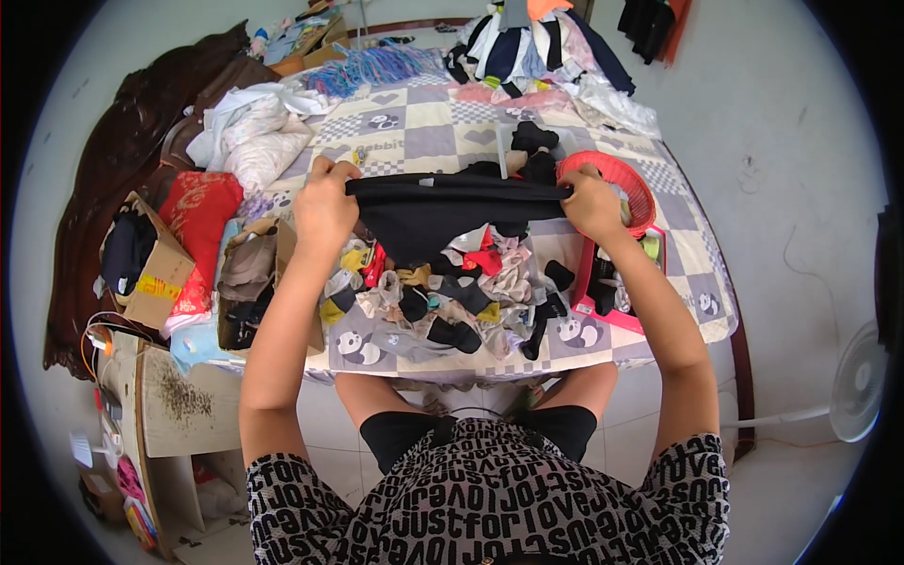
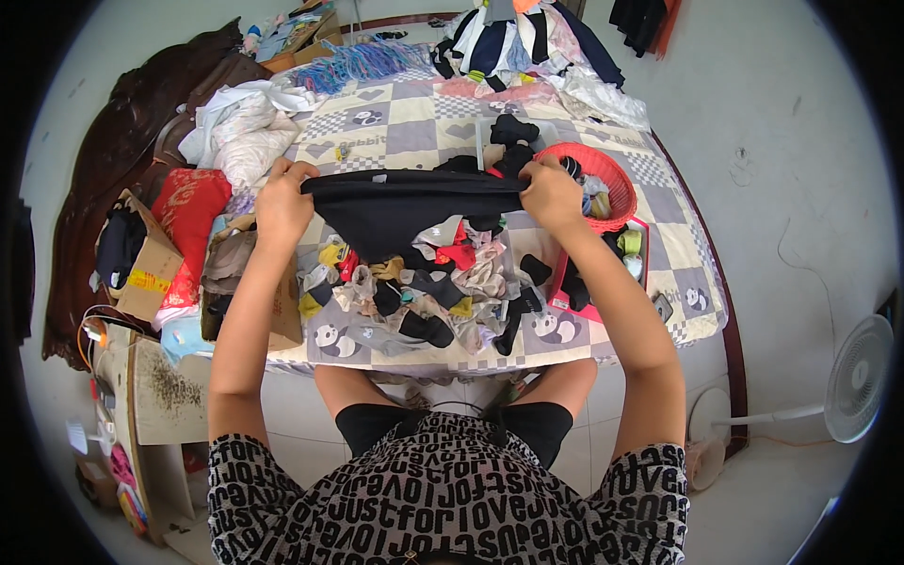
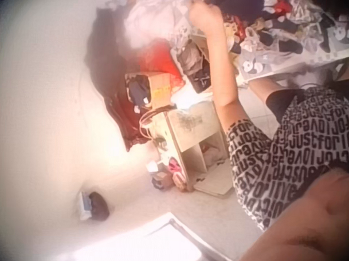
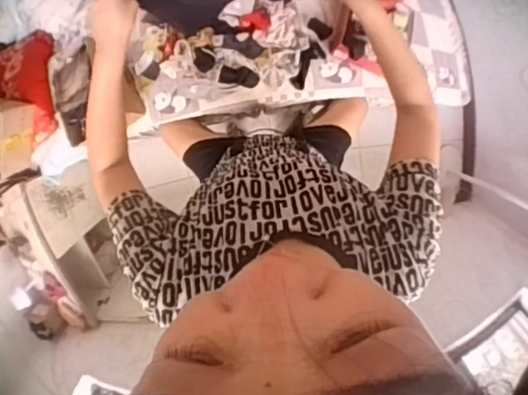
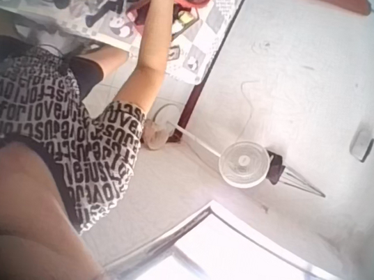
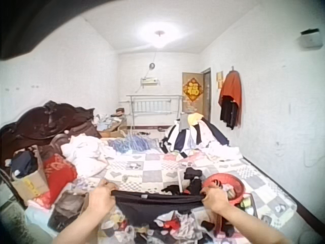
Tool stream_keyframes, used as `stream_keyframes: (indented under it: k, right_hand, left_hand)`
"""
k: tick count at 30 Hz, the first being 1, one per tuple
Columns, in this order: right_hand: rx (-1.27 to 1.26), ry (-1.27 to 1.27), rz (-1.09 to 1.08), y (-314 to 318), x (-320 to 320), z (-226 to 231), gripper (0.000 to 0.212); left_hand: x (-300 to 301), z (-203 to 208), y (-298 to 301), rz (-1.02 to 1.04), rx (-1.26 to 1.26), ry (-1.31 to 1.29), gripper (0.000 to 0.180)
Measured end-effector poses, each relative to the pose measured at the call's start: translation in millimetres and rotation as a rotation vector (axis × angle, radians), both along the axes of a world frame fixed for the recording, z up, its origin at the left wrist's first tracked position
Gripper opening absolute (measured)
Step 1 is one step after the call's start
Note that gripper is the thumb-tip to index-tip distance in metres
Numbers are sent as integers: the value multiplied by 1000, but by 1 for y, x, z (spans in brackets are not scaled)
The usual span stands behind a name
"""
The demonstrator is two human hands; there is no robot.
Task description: The person pairs and folds socks by hand on a bed, placing them into a pink box or a red basket. They also place a bra and a pair of underwear into a cardboard box.
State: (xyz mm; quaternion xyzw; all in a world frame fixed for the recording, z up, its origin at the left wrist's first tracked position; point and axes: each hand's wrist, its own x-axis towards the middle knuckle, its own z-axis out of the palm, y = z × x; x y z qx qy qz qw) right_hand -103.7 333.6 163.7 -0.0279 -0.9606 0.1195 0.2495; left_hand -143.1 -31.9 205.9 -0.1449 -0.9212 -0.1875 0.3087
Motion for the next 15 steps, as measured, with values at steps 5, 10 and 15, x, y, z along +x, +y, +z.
stream_keyframes:
  k: [5,10,15]
  right_hand:
    - [-387,-271,233,19,-2,15,29]
    - [-925,-501,423,8,7,37,11]
    - [-1046,-506,365,-21,23,52,25]
  left_hand:
    - [-4,2,-10,90,-112,-139,21]
    - [-3,15,-2,155,-281,-493,15]
    - [-5,-4,2,-395,830,-1027,24]
